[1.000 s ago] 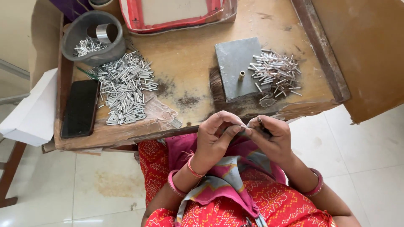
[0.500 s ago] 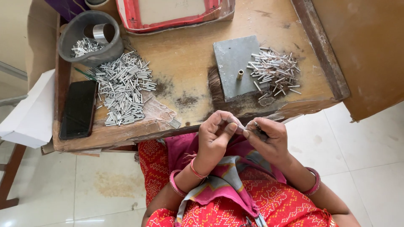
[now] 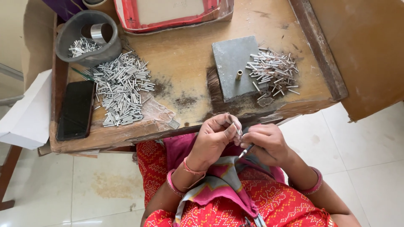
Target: Assembling small metal pins or components by hand at a workstation.
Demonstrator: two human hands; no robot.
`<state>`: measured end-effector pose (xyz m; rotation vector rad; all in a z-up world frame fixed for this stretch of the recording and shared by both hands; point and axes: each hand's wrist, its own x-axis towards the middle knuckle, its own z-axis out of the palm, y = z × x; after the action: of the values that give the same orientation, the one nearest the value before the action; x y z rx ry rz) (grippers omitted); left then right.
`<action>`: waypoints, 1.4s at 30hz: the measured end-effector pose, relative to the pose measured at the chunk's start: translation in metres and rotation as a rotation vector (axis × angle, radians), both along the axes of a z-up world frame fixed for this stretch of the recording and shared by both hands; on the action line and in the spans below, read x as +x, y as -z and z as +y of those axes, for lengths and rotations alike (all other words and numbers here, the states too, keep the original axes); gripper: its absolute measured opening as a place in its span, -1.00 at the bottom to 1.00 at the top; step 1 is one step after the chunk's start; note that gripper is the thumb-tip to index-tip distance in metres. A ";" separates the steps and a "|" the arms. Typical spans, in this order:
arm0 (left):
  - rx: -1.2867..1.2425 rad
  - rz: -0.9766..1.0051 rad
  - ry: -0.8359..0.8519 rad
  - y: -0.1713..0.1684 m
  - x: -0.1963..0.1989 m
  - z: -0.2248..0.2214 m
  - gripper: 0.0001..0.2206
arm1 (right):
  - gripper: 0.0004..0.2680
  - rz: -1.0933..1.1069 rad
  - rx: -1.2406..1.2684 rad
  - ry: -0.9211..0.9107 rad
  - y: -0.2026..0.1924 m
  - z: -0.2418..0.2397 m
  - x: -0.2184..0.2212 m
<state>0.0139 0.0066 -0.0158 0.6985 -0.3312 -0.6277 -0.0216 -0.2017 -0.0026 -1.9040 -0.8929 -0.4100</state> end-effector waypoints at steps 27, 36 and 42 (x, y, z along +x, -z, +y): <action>0.242 -0.278 -0.150 -0.017 -0.007 -0.002 -0.98 | -0.87 0.002 0.041 0.200 0.008 0.004 -0.009; 0.238 -0.412 -0.287 -0.013 -0.011 -0.006 -0.86 | -0.91 0.226 0.116 0.341 0.005 0.011 -0.015; 0.606 -0.678 -0.482 -0.034 -0.018 0.000 -0.92 | -0.88 0.287 0.071 0.381 0.011 0.009 -0.012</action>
<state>-0.0044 0.0068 0.0182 1.5239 -0.5796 0.0073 -0.0341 -0.1924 -0.0137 -2.0044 -0.3227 -0.3742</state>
